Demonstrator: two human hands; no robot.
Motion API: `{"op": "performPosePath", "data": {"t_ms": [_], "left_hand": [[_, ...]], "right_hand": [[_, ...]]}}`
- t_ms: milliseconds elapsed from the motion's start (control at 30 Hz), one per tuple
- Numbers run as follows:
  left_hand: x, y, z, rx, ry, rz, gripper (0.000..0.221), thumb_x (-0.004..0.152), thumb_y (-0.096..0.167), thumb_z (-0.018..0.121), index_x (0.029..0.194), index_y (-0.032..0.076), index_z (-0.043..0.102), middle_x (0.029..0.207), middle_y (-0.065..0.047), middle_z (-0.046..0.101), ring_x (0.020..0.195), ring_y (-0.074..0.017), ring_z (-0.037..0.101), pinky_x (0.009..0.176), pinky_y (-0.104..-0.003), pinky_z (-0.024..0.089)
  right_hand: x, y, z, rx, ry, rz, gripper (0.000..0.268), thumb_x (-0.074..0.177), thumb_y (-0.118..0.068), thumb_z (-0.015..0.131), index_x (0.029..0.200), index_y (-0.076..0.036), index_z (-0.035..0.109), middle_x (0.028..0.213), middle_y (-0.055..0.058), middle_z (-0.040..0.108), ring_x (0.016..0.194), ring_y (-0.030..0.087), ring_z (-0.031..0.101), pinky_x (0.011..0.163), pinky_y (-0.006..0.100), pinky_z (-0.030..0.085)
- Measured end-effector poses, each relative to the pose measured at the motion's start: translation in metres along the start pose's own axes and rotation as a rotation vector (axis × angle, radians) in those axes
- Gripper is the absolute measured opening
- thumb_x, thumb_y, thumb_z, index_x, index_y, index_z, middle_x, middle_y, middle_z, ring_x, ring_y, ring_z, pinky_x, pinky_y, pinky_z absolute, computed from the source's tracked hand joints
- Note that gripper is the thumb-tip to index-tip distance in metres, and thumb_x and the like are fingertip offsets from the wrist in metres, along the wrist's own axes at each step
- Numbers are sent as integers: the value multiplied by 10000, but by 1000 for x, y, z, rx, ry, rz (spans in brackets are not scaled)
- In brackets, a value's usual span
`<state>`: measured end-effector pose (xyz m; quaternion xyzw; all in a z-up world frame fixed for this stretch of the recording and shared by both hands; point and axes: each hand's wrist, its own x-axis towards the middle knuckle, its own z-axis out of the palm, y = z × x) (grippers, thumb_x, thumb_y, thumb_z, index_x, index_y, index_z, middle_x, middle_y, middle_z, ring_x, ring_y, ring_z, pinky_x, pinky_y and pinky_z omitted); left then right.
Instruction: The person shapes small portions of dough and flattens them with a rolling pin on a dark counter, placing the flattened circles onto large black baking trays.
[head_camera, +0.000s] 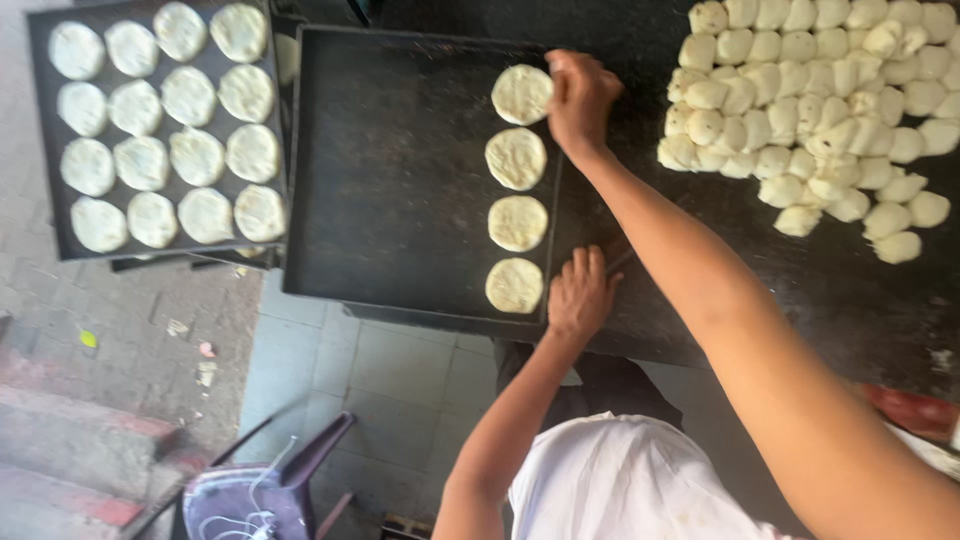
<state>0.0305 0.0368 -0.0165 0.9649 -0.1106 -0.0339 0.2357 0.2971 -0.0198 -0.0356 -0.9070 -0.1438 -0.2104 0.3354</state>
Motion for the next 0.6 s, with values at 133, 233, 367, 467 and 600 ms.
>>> {"op": "performPosePath", "data": {"t_ms": [133,233,367,467,600], "left_hand": [[-6,-5,3,-27,-37,55,586,999,405,641,1351,-41,496,1166,-181,578,922,-316,683,679,-401,597],[3,-2,-2,-44,-119,40,603,964,415,663,1342,-20,486,1161,-187,583,905,-338,682,653,-429,596],[8,3,-12,-47,-165,-9,564,945,428,682,1280,6,516,1144,-178,599,901,-349,688,626,-446,599],[12,9,-14,38,-187,22,595,994,416,645,1310,-66,495,1118,-218,586,822,-336,698,543,-406,607],[5,14,-9,100,17,114,551,1005,403,639,1291,-55,526,1062,-184,596,836,-318,701,582,-389,598]], "right_hand": [[-10,-15,-21,-75,-483,-86,211,939,-43,599,918,-114,796,1109,60,781,1135,247,678,1058,661,180],[-57,-36,-66,157,-263,118,193,1067,-195,617,1148,-76,746,1221,50,758,1119,191,694,1087,491,363],[-161,-32,-152,19,-53,223,287,1070,-175,631,1333,-73,689,1377,119,697,1314,236,608,1203,516,328],[-208,24,-227,-361,90,245,431,1019,-191,685,1410,-18,632,1472,230,603,1420,359,491,1218,539,265],[-213,110,-268,-664,-111,308,356,993,-137,706,1334,-43,671,1359,114,671,1479,343,475,1220,661,72]]}}
